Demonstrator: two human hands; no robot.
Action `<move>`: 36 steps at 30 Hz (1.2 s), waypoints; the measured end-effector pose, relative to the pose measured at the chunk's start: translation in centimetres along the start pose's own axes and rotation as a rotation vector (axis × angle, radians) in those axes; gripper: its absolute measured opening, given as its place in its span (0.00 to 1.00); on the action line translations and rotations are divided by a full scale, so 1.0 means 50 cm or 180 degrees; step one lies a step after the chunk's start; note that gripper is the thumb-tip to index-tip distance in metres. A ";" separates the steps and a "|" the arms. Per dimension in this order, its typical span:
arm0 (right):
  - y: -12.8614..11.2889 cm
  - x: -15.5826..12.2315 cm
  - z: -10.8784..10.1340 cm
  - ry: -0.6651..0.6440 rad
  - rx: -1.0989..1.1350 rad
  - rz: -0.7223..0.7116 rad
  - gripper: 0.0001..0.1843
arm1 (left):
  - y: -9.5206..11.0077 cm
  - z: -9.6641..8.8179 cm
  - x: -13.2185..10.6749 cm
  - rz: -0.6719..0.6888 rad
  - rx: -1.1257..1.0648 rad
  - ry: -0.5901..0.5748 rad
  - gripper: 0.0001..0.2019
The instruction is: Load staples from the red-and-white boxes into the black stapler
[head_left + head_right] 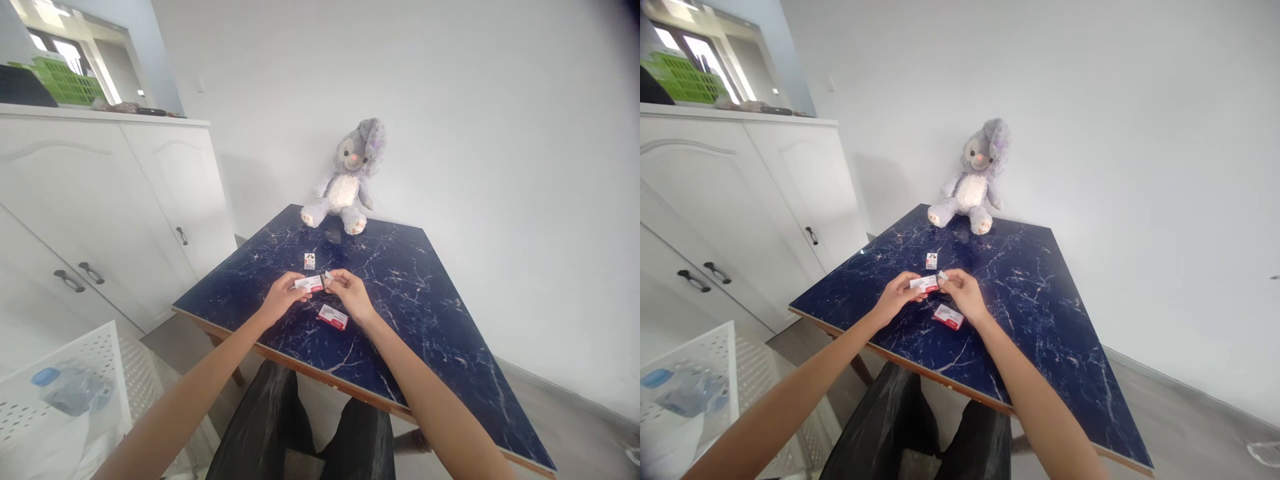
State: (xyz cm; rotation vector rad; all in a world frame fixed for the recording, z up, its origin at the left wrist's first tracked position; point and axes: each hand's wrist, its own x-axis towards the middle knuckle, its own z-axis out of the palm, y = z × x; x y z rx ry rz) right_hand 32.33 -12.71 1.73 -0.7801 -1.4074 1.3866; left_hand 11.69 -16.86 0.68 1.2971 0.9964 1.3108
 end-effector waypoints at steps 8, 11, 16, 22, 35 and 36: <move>0.000 -0.004 0.001 0.0078 -0.0013 0.0049 0.20 | 0.006 -0.004 -0.003 0.0104 0.0432 0.0055 0.17; 0.004 -0.004 -0.003 0.0072 -0.0021 0.0125 0.21 | 0.001 -0.006 -0.002 0.0115 0.0533 0.0035 0.17; 0.006 -0.004 -0.007 0.0144 -0.0021 0.0187 0.21 | -0.007 -0.006 -0.002 0.0291 0.0693 0.0052 0.18; 0.003 -0.007 0.004 0.0285 -0.0168 0.0096 0.21 | -0.008 -0.003 -0.004 0.0527 0.0915 0.0121 0.21; 0.004 0.001 -0.016 0.0040 0.0168 0.0478 0.22 | -0.004 -0.007 -0.002 0.0393 0.0847 -0.0174 0.18; 0.006 0.002 -0.019 0.0018 0.0131 0.0471 0.22 | -0.005 -0.008 -0.001 0.0377 0.0838 -0.0188 0.18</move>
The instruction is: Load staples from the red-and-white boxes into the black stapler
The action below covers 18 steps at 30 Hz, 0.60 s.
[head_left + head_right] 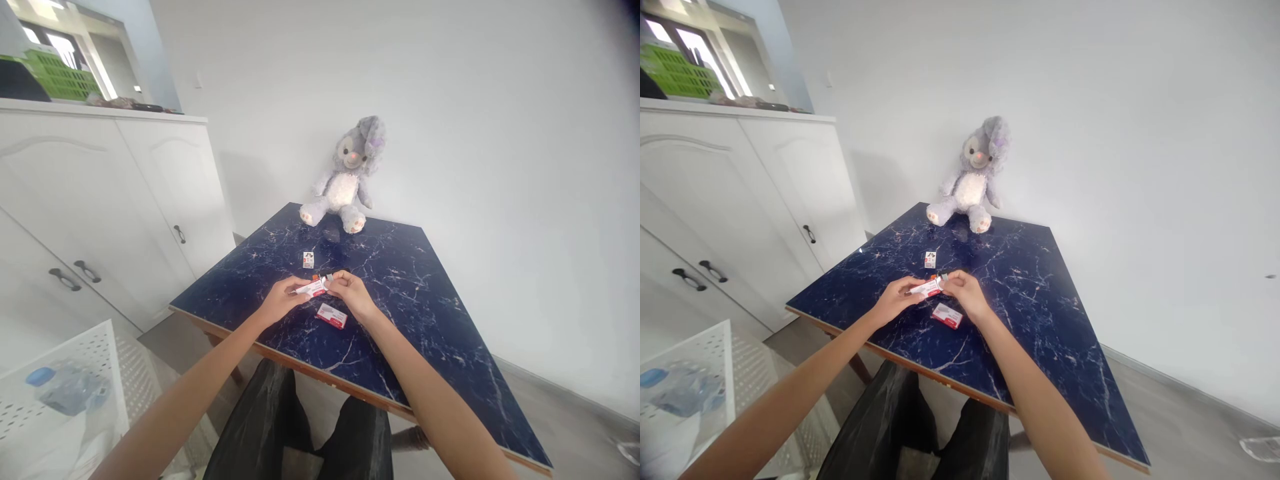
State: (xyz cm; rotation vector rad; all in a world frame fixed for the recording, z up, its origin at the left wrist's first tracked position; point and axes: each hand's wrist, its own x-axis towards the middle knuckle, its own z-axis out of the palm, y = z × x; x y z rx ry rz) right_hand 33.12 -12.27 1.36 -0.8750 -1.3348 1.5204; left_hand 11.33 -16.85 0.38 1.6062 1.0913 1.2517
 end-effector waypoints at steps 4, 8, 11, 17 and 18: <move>0.006 0.002 0.000 -0.0034 -0.0032 -0.0117 0.21 | -0.008 -0.002 0.003 -0.0110 -0.0070 0.0086 0.18; 0.008 -0.002 0.012 0.0256 -0.0656 -0.0529 0.19 | -0.013 -0.002 0.006 -0.0095 0.0019 0.0154 0.19; 0.002 -0.013 0.025 0.0463 -0.1081 -0.0882 0.16 | -0.012 -0.001 0.005 -0.0030 0.0097 0.0297 0.19; -0.016 -0.039 0.047 0.0175 -0.1420 -0.1203 0.08 | -0.009 0.001 0.003 0.0030 0.0095 0.0403 0.20; -0.017 -0.040 0.050 0.0113 -0.1395 -0.1208 0.08 | -0.009 0.002 0.003 0.0041 0.0092 0.0358 0.20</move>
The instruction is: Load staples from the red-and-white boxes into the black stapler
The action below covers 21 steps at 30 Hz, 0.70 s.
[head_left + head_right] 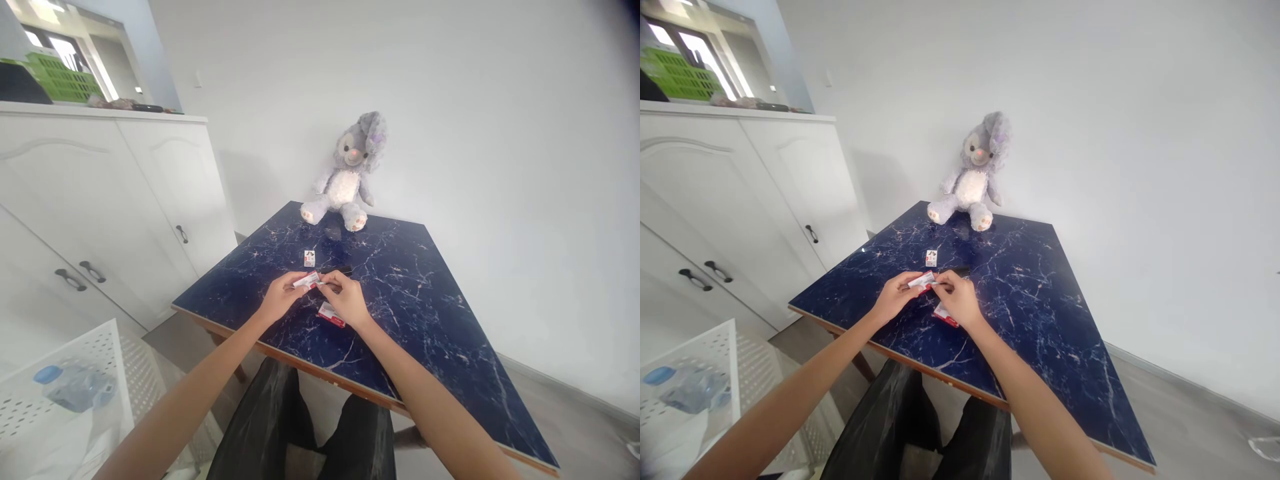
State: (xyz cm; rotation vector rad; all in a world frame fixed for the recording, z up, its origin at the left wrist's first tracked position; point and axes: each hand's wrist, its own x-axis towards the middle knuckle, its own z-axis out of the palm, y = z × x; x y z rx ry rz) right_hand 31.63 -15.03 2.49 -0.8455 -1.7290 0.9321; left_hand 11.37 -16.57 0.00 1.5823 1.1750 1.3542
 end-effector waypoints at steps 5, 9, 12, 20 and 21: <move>0.009 0.017 -0.010 0.0047 0.0380 0.0081 0.15 | 0.008 0.001 -0.012 0.0022 0.0344 -0.0202 0.20; 0.044 0.055 -0.086 0.1224 0.0031 0.0242 0.22 | 0.026 0.014 -0.024 0.0526 0.1522 -0.0235 0.13; 0.084 0.073 -0.164 0.1590 -0.0322 0.0410 0.27 | 0.032 0.031 -0.010 0.1062 0.2333 0.0201 0.13; 0.174 0.070 -0.175 0.0556 -0.0190 0.0948 0.22 | -0.007 0.047 0.051 0.0957 0.2518 0.0092 0.11; 0.176 0.071 -0.164 0.0418 -0.0020 0.0962 0.21 | -0.011 0.046 0.051 0.0926 0.2522 0.0113 0.11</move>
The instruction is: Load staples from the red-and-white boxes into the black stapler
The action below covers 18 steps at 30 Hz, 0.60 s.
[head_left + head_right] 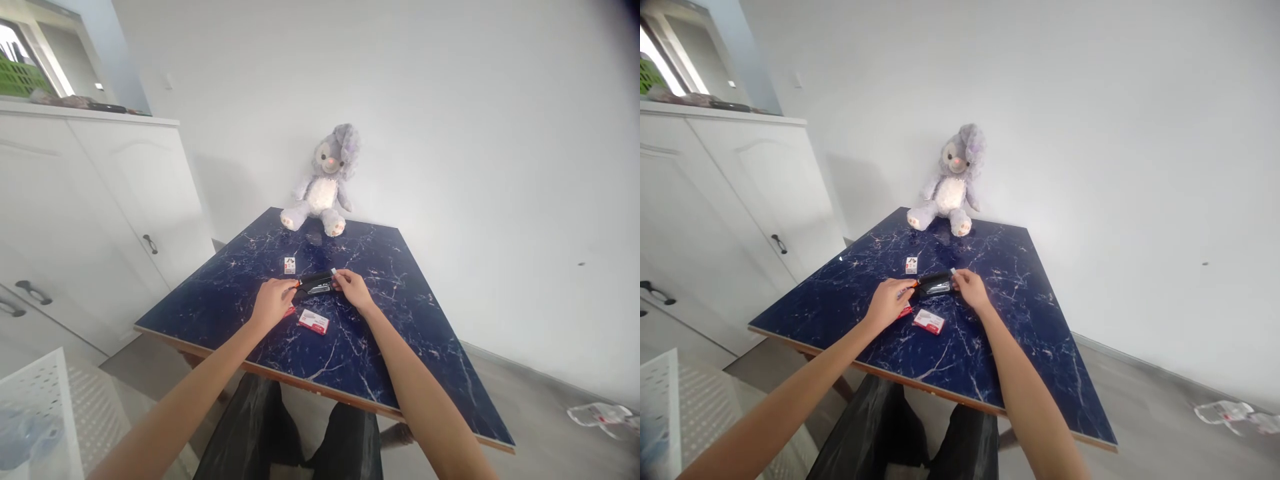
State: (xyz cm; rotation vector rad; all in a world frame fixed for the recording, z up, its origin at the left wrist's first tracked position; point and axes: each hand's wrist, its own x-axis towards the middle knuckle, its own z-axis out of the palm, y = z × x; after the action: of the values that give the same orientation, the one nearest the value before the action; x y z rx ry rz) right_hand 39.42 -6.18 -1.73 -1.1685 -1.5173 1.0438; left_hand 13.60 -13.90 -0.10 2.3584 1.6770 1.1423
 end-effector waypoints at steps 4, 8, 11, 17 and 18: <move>-0.002 -0.001 0.018 0.0028 0.0398 0.0100 0.21 | -0.005 0.001 -0.006 -0.0046 0.0058 0.0018 0.13; -0.004 0.001 -0.002 0.0367 0.0385 0.0135 0.23 | -0.011 0.001 -0.006 -0.0004 0.0051 -0.0018 0.13; -0.009 -0.004 -0.013 0.0172 -0.0309 -0.0180 0.17 | -0.019 0.004 -0.003 -0.0054 -0.0029 -0.0005 0.14; -0.033 -0.022 -0.015 -0.0649 -0.1841 -0.1069 0.09 | -0.028 0.008 0.001 -0.0196 -0.0083 -0.0080 0.14; -0.036 -0.023 -0.023 -0.0692 -0.1926 -0.1107 0.10 | -0.027 0.007 0.001 -0.0226 -0.0033 -0.0075 0.14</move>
State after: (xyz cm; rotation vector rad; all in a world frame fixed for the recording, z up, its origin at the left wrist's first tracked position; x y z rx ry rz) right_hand 40.32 -7.55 0.08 -1.1440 -2.2104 0.4939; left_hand 12.74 -13.19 -0.90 2.2772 1.7281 1.1044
